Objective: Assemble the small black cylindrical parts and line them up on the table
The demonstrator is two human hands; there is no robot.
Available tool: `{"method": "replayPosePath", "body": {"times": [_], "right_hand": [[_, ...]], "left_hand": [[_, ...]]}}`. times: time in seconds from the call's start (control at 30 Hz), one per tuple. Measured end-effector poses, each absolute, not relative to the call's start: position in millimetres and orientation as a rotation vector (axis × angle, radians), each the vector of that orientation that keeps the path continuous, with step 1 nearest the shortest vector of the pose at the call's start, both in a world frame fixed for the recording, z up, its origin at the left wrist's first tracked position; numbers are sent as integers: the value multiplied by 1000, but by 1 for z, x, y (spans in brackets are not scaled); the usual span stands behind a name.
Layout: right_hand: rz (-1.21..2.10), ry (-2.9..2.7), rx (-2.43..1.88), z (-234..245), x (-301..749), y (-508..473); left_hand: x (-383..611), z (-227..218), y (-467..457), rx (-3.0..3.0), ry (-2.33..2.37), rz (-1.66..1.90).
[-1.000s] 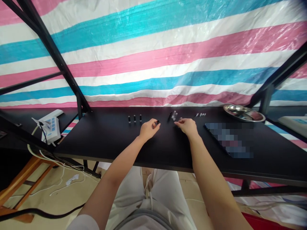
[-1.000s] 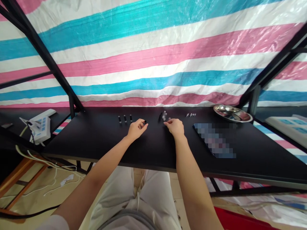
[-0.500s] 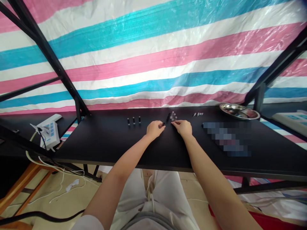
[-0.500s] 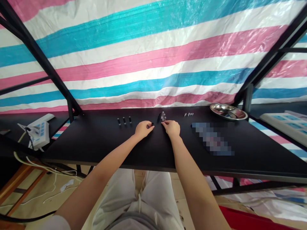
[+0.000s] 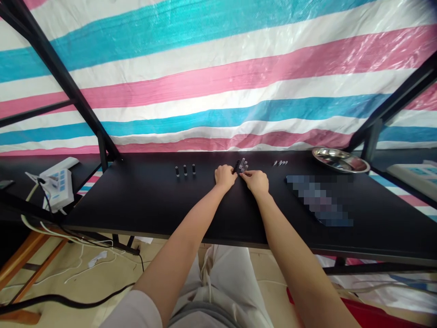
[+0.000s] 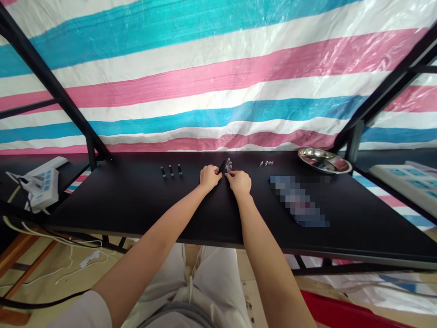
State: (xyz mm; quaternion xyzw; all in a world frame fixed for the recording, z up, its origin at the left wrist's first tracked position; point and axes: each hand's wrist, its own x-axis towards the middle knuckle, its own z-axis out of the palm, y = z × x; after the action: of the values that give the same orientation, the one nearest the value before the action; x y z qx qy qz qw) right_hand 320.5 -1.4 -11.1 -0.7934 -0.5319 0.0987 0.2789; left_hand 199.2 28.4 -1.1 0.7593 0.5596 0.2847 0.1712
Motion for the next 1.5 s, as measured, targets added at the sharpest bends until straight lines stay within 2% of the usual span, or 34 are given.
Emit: {"method": "replayPosePath", "body": {"times": [0.4,0.7,0.8,0.97,1.2,1.37,1.5], "right_hand": [[232,-1446,-2120,-12,321,-6],[272,-1596,-2135,7,313,-19],[276,-1738,-1971,9,305,-21],[291,-1895,-1652,6,287,-24],[304,-1904,-1548,0,283,-23],[328,-1923,-1535,-1,283,-22],[416,-1902,-1491,-2,278,-23]], "left_hand": [[186,-3,12,2266,1668,705],[124,1,-25,2639,1406,579],[110,7,-30,2563,1437,589],[101,18,-26,2246,1767,709],[90,21,-11,2057,2010,616],[87,17,-3,2061,1944,742],[92,10,-4,1956,1576,936]]}}
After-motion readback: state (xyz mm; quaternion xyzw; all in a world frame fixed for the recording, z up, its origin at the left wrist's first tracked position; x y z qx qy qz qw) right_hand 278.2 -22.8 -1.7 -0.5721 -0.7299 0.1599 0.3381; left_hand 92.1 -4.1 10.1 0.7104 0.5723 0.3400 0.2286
